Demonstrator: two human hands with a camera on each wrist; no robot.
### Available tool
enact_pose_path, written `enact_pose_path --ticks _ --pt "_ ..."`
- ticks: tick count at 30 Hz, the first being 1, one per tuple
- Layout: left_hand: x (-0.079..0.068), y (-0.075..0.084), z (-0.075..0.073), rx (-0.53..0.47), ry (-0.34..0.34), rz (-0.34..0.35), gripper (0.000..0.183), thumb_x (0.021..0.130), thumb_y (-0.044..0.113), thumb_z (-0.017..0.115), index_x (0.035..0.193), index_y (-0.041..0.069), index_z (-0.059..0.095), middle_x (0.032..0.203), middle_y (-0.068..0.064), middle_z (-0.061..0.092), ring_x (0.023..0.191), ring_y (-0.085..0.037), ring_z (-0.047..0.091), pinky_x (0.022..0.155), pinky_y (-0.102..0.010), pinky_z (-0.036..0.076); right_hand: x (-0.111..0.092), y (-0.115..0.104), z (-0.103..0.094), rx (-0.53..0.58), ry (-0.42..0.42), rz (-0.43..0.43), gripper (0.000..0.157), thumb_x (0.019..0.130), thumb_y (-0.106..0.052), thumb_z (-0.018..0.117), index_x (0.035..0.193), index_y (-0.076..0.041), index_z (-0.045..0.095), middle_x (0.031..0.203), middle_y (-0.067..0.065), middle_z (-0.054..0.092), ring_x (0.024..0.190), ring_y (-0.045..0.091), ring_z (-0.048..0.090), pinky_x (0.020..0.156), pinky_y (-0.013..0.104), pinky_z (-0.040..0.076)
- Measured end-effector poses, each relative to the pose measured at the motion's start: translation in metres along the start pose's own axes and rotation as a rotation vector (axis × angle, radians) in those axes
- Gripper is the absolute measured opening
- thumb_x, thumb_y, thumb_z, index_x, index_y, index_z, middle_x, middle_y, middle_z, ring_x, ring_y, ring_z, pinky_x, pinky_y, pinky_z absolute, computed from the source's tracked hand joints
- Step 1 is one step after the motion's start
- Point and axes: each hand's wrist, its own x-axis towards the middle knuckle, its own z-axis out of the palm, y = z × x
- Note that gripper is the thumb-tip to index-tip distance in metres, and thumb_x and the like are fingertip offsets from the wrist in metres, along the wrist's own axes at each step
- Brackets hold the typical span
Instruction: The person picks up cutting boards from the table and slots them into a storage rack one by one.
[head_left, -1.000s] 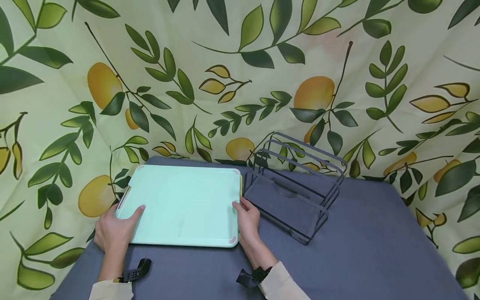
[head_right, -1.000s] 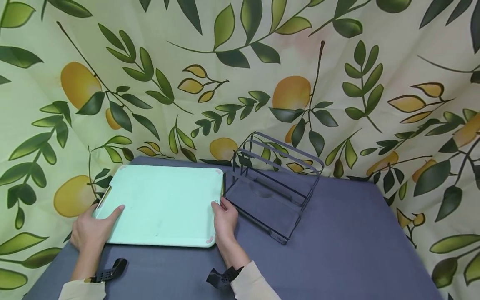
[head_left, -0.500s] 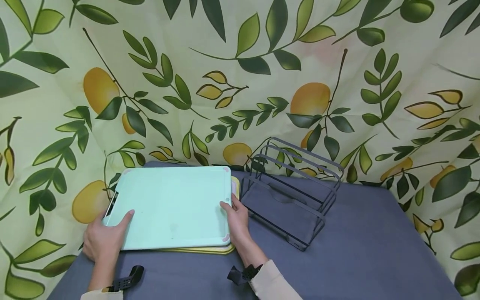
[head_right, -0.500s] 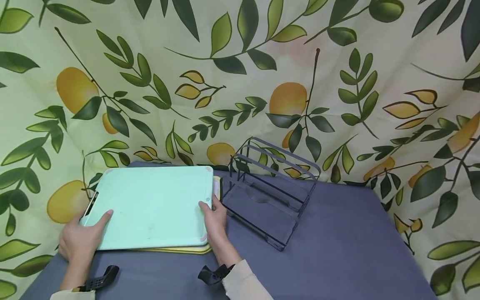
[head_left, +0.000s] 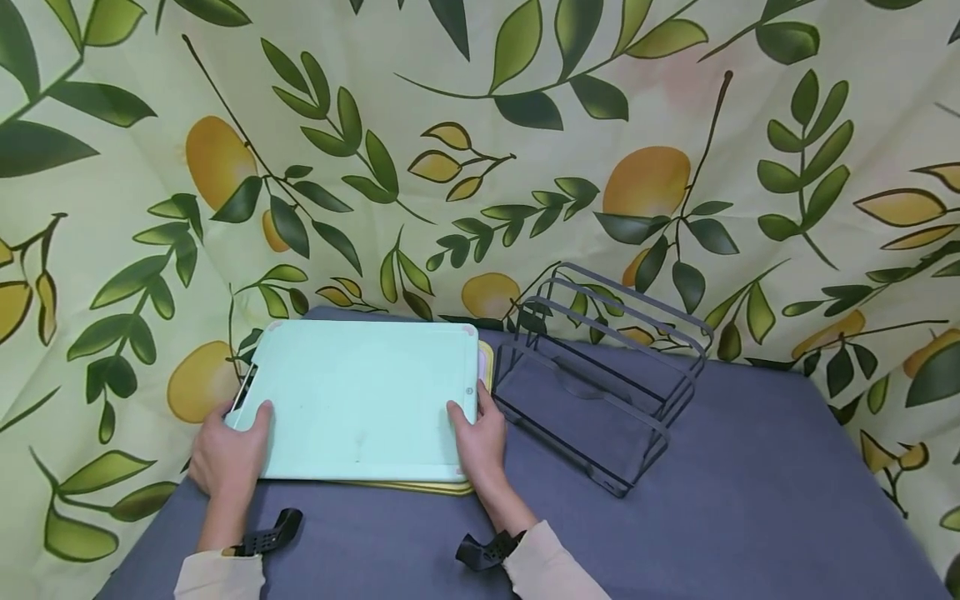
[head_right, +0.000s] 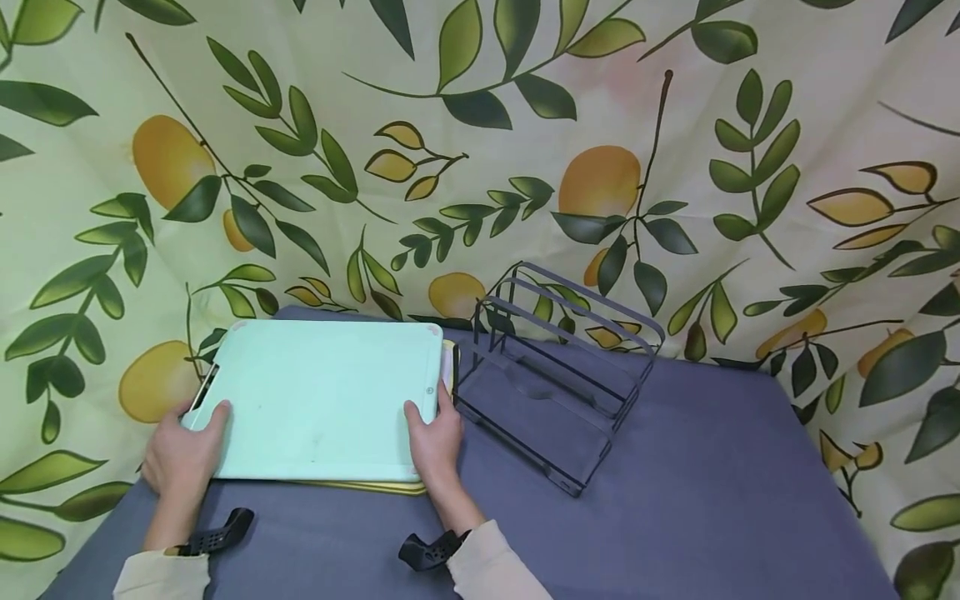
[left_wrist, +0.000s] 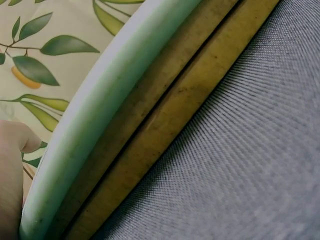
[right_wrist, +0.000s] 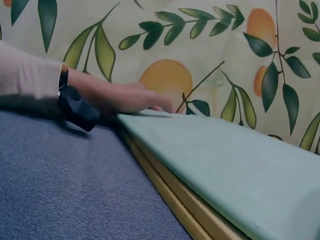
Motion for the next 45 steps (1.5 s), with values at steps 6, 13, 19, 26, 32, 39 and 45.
enact_pose_path --ticks 6,13,19,26,32,39,45 --pt "-0.002 0.005 0.0 -0.058 -0.035 -0.028 0.08 0.085 0.07 0.045 0.143 0.014 0.043 0.141 -0.02 0.048 0.122 -0.046 0.043 0.093 -0.059 0.029 -0.002 0.001 -0.004 0.034 0.051 -0.021 0.059 0.09 -0.017 0.066 0.143 -0.007 0.044 0.138 0.016 0.053 0.121 0.023 0.057 0.094 0.041 0.05" --pt "0.007 0.015 -0.017 -0.025 -0.215 -0.017 0.089 0.088 0.067 0.043 0.152 0.009 0.023 0.151 -0.025 0.032 0.131 -0.049 0.033 0.101 -0.061 0.027 -0.011 -0.028 -0.006 0.058 0.042 0.004 0.059 0.088 -0.011 0.066 0.141 0.001 0.043 0.138 0.021 0.051 0.122 0.028 0.055 0.093 0.043 0.05" --pt "0.018 0.02 -0.023 -0.047 -0.274 0.013 0.09 0.089 0.065 0.044 0.147 -0.003 0.03 0.145 -0.032 0.035 0.129 -0.048 0.037 0.102 -0.058 0.032 -0.007 -0.012 0.003 0.103 0.067 -0.032 0.057 0.088 -0.013 0.067 0.14 -0.002 0.046 0.137 0.02 0.053 0.121 0.025 0.056 0.093 0.038 0.051" --pt "0.015 0.017 -0.014 0.072 -0.206 0.079 0.095 0.084 0.069 0.05 0.15 0.005 0.027 0.145 -0.027 0.039 0.125 -0.048 0.041 0.093 -0.062 0.033 -0.004 -0.004 0.004 0.117 0.077 -0.03 0.057 0.088 -0.013 0.067 0.139 -0.002 0.047 0.138 0.019 0.051 0.124 0.025 0.054 0.096 0.041 0.049" --pt "0.017 0.021 -0.015 0.057 -0.274 0.073 0.097 0.084 0.066 0.055 0.151 0.004 0.023 0.147 -0.027 0.036 0.128 -0.047 0.038 0.096 -0.061 0.032 -0.003 0.001 0.001 0.116 0.098 -0.018 0.057 0.088 -0.019 0.067 0.139 -0.006 0.048 0.138 0.015 0.053 0.124 0.02 0.054 0.098 0.039 0.048" --pt "0.02 0.022 -0.018 0.046 -0.312 0.063 0.097 0.084 0.064 0.057 0.151 0.002 0.023 0.147 -0.028 0.034 0.128 -0.047 0.037 0.097 -0.061 0.03 -0.001 -0.001 0.001 0.132 0.089 0.02 0.056 0.089 -0.02 0.065 0.139 -0.004 0.048 0.139 0.016 0.052 0.127 0.02 0.051 0.101 0.039 0.045" --pt "0.019 0.021 -0.018 0.012 -0.322 0.068 0.094 0.086 0.06 0.058 0.15 0.0 0.024 0.148 -0.029 0.033 0.13 -0.047 0.035 0.1 -0.06 0.03 -0.001 -0.003 -0.003 0.12 0.072 0.033 0.056 0.091 -0.023 0.064 0.14 -0.003 0.047 0.142 0.016 0.048 0.132 0.023 0.046 0.105 0.04 0.042"
